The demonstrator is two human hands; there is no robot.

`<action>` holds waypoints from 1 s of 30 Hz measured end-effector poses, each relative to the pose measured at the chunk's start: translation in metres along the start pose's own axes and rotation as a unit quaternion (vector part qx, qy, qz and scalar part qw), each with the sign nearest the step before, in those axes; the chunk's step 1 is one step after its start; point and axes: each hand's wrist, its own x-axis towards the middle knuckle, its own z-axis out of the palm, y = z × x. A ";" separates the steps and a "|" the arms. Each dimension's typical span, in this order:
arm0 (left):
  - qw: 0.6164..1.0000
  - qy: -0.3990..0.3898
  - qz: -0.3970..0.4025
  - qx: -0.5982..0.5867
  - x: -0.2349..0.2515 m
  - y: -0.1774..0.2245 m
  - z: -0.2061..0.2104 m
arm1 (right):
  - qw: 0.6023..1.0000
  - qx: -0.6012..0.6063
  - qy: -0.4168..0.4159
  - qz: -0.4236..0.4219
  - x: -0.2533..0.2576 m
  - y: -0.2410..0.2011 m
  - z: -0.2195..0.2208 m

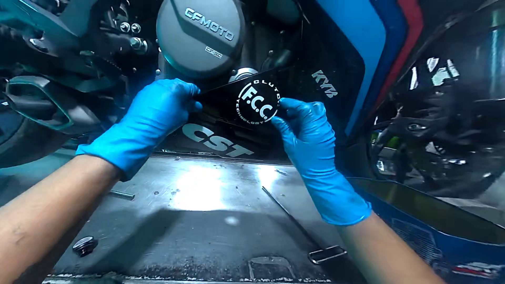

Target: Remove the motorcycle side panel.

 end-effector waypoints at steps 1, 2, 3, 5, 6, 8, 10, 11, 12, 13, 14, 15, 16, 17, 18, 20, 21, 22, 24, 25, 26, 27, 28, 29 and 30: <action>1.000 0.023 0.015 -0.003 -0.002 -0.004 0.006 | 1.000 0.005 -0.001 0.002 0.003 0.002 0.002; 0.999 0.042 0.021 -0.009 -0.003 -0.006 0.011 | 1.000 0.011 0.009 0.002 0.006 0.004 0.006; 0.998 0.055 0.018 -0.018 -0.003 -0.007 0.015 | 1.000 0.015 0.013 -0.001 0.007 0.005 0.007; 0.997 0.065 -0.007 -0.036 -0.005 -0.003 0.021 | 0.999 0.028 0.009 -0.026 0.003 0.008 0.006; 0.997 0.066 -0.025 -0.045 -0.004 -0.001 0.022 | 0.998 0.042 0.013 -0.053 0.003 0.014 0.006; 0.995 0.058 -0.050 -0.069 -0.001 0.002 0.025 | 0.994 0.060 0.004 -0.091 0.000 0.025 0.007; 0.994 0.048 -0.042 -0.084 0.001 -0.004 0.025 | 0.995 0.043 -0.016 -0.092 -0.001 0.024 0.005; 0.994 0.042 -0.033 -0.094 0.002 -0.008 0.025 | 0.995 0.034 -0.023 -0.090 -0.002 0.022 0.004; 0.993 0.038 -0.023 -0.106 0.002 -0.010 0.025 | 0.995 0.028 -0.023 -0.094 -0.002 0.022 0.003; 0.992 0.042 -0.011 -0.121 0.002 -0.012 0.025 | 0.994 0.025 -0.021 -0.100 -0.002 0.023 0.003; 0.989 0.058 0.002 -0.139 0.002 -0.014 0.028 | 0.994 0.030 -0.017 -0.104 -0.002 0.024 0.004; 0.984 0.082 0.014 -0.157 0.000 -0.017 0.034 | 0.994 0.037 -0.013 -0.103 -0.001 0.025 0.005; 0.978 0.111 0.025 -0.172 0.000 -0.019 0.041 | 0.994 0.042 -0.012 -0.098 0.000 0.024 0.005; 0.973 0.137 0.026 -0.182 0.000 -0.020 0.047 | 0.995 0.043 -0.012 -0.090 0.002 0.023 0.004; 0.971 0.152 0.021 -0.184 0.001 -0.020 0.050 | 0.996 0.041 -0.010 -0.082 0.005 0.021 0.004; 0.973 0.145 0.008 -0.177 0.002 -0.018 0.051 | 0.996 0.037 -0.012 -0.078 0.008 0.019 0.003; 0.976 0.130 -0.001 -0.176 0.002 -0.017 0.048 | 0.996 0.036 -0.014 -0.082 0.008 0.019 0.002; 0.978 0.117 -0.004 -0.175 0.003 -0.015 0.046 | 0.995 0.033 -0.014 -0.089 0.008 0.020 0.002; 0.979 0.102 0.006 -0.174 0.002 -0.015 0.042 | 0.994 0.034 -0.001 -0.106 0.010 0.025 0.005; 0.980 0.099 0.021 -0.171 0.000 -0.015 0.041 | 0.993 0.034 0.001 -0.114 0.010 0.026 0.005; 0.981 0.095 0.039 -0.167 -0.002 -0.018 0.041 | 0.992 0.028 -0.009 -0.119 0.008 0.025 0.003; 0.981 0.088 0.058 -0.166 -0.005 -0.020 0.041 | 0.993 0.016 -0.034 -0.116 0.004 0.023 -0.003; 0.980 0.082 0.076 -0.164 -0.007 -0.023 0.041 | 0.992 0.002 -0.062 -0.112 0.002 0.020 -0.010; 0.979 0.076 0.089 -0.166 -0.009 -0.025 0.041 | 0.990 -0.011 -0.090 -0.108 0.001 0.018 -0.017; 0.979 0.069 0.089 -0.171 -0.009 -0.027 0.039 | 0.988 -0.020 -0.112 -0.105 -0.001 0.017 -0.026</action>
